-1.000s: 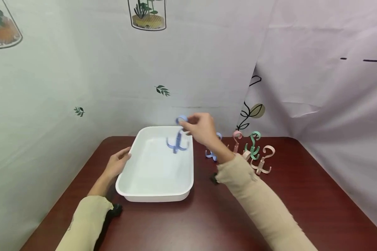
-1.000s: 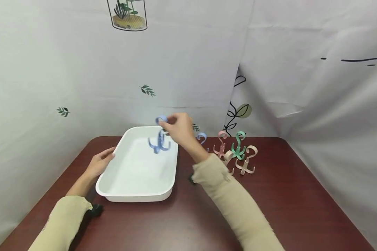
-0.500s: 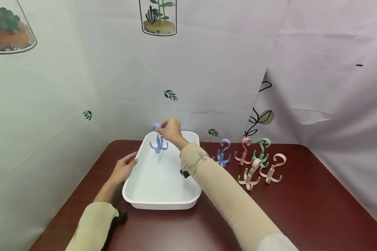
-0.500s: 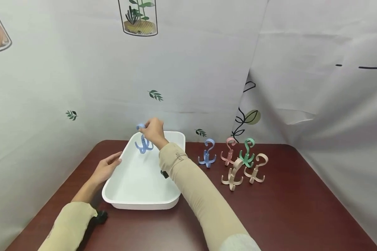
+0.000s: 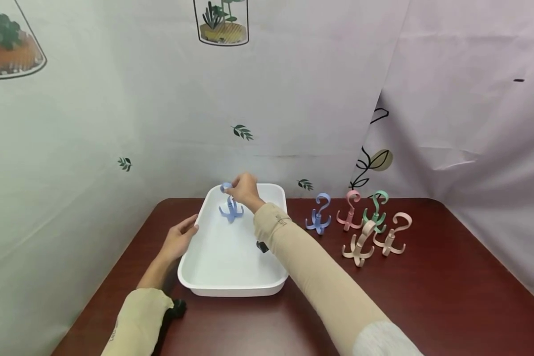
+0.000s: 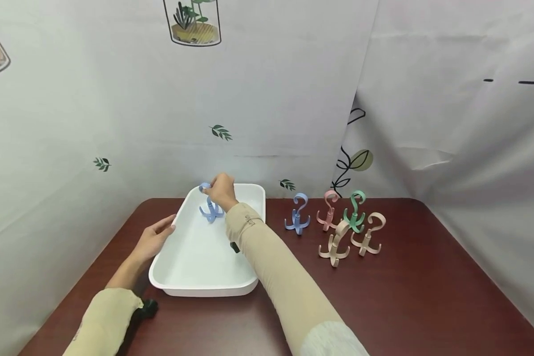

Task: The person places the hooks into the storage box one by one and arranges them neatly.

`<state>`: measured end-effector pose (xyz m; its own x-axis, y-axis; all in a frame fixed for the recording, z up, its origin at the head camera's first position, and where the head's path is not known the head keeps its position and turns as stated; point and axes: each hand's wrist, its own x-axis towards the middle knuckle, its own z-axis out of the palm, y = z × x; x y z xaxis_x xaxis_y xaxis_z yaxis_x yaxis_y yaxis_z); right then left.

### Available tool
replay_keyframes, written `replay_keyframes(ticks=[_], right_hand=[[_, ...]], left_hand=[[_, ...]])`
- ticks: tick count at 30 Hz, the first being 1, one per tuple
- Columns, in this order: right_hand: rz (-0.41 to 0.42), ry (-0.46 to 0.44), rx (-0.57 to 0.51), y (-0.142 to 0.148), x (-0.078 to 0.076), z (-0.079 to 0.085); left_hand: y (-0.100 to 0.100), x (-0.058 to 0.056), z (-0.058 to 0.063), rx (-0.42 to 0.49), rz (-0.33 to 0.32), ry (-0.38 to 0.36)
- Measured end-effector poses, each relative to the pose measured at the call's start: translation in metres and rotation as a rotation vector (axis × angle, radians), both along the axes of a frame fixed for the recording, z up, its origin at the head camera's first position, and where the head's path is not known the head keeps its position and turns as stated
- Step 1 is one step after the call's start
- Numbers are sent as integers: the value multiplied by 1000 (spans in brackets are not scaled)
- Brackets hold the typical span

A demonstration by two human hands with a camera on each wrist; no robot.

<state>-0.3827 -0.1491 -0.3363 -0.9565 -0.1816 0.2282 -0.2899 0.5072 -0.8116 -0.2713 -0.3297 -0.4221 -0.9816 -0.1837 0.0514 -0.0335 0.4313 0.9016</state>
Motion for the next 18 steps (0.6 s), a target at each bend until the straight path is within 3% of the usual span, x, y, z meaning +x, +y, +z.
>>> replay_keyframes(ticks=[6,9,15,18], right_hand=[[19,-34,9,4,-1,-2],[43,-34,75,9,0,1],[79,40,230,39,3,23],[116,-16,217,64,8,36]], left_hand=[[0,0,-2,-2,3,-6],[0,0,-2,2,8,-13],[-2,-1,1,-9,1,-7],[-3,1,1,-18,-1,-10]])
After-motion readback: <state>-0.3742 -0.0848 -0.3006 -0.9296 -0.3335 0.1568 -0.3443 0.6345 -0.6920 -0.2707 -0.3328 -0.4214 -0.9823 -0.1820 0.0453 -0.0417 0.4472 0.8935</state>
